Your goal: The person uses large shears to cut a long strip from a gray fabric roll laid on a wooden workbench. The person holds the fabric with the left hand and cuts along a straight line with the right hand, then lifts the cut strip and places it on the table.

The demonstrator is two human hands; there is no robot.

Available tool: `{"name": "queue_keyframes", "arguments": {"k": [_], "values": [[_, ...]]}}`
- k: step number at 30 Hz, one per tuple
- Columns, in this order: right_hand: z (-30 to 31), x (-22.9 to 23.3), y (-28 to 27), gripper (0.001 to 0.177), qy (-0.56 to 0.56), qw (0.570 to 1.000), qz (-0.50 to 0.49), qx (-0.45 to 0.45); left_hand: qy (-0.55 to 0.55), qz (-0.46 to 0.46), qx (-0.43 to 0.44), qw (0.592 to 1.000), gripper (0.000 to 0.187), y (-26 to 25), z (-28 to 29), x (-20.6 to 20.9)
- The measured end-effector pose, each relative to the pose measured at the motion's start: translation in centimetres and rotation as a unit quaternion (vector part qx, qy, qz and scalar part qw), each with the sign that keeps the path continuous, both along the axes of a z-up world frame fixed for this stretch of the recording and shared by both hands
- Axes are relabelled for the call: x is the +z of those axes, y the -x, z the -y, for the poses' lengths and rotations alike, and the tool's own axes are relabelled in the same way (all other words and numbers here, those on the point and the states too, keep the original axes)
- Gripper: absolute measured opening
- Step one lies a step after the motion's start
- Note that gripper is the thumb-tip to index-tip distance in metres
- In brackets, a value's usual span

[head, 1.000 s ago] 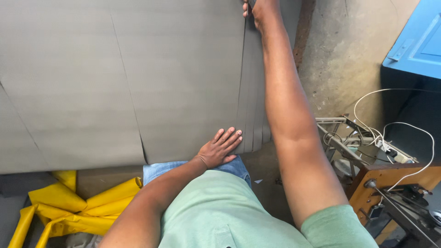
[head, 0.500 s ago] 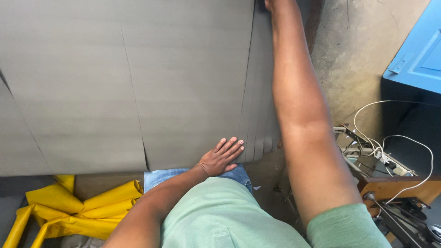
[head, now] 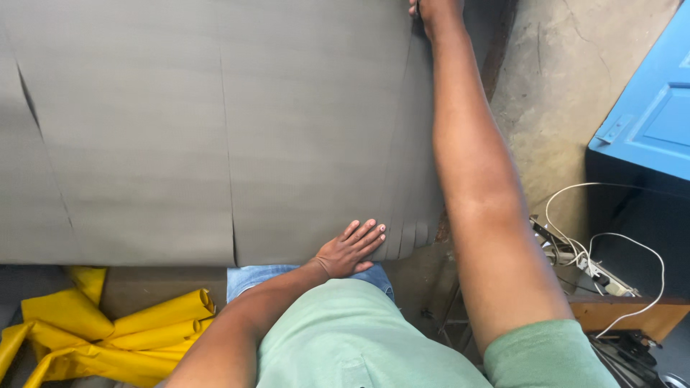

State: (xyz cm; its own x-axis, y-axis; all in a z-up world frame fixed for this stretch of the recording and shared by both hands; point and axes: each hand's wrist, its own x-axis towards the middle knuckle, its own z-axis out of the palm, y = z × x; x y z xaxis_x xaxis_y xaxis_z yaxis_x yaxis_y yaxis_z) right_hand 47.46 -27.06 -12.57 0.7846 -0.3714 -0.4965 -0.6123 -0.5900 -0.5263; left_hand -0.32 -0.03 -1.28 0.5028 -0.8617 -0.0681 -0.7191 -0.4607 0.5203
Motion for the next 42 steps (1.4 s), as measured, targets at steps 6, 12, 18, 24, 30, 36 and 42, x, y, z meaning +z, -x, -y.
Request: {"name": "queue_keyframes", "arguments": {"k": [6,12,18,24,30,36,42], "values": [[-3.8,8.8,7.6,0.042,-0.162,0.984,0.038,-0.070,-0.002,0.012,0.008,1.000,0.083,1.1,0.4,-0.7],[-6.8,11.5,25.6,0.041,-0.110,0.992,0.028,-0.051,-0.004,0.028,0.007,1.000,0.093,1.4,0.4,-1.3],[-5.7,12.0,43.2,0.045,-0.064,0.996,-0.059,-0.030,0.052,0.055,0.023,0.997,0.093,2.2,0.4,-2.8],[-6.0,19.7,56.1,0.044,-0.032,0.992,-0.110,-0.059,0.013,0.071,0.076,0.994,0.115,1.8,-2.0,-1.5],[-4.4,19.5,66.1,0.039,-0.023,0.977,-0.153,-0.146,0.057,0.034,0.167,0.984,0.113,1.2,-9.4,-1.7],[-5.8,20.6,70.1,0.035,-0.037,0.971,-0.145,-0.188,0.065,-0.252,0.328,0.908,0.096,-2.9,-18.7,6.7],[-6.9,19.8,71.2,0.038,-0.070,0.975,-0.113,-0.180,-0.038,-0.181,0.425,0.886,0.095,-8.3,-26.8,5.2]]}}
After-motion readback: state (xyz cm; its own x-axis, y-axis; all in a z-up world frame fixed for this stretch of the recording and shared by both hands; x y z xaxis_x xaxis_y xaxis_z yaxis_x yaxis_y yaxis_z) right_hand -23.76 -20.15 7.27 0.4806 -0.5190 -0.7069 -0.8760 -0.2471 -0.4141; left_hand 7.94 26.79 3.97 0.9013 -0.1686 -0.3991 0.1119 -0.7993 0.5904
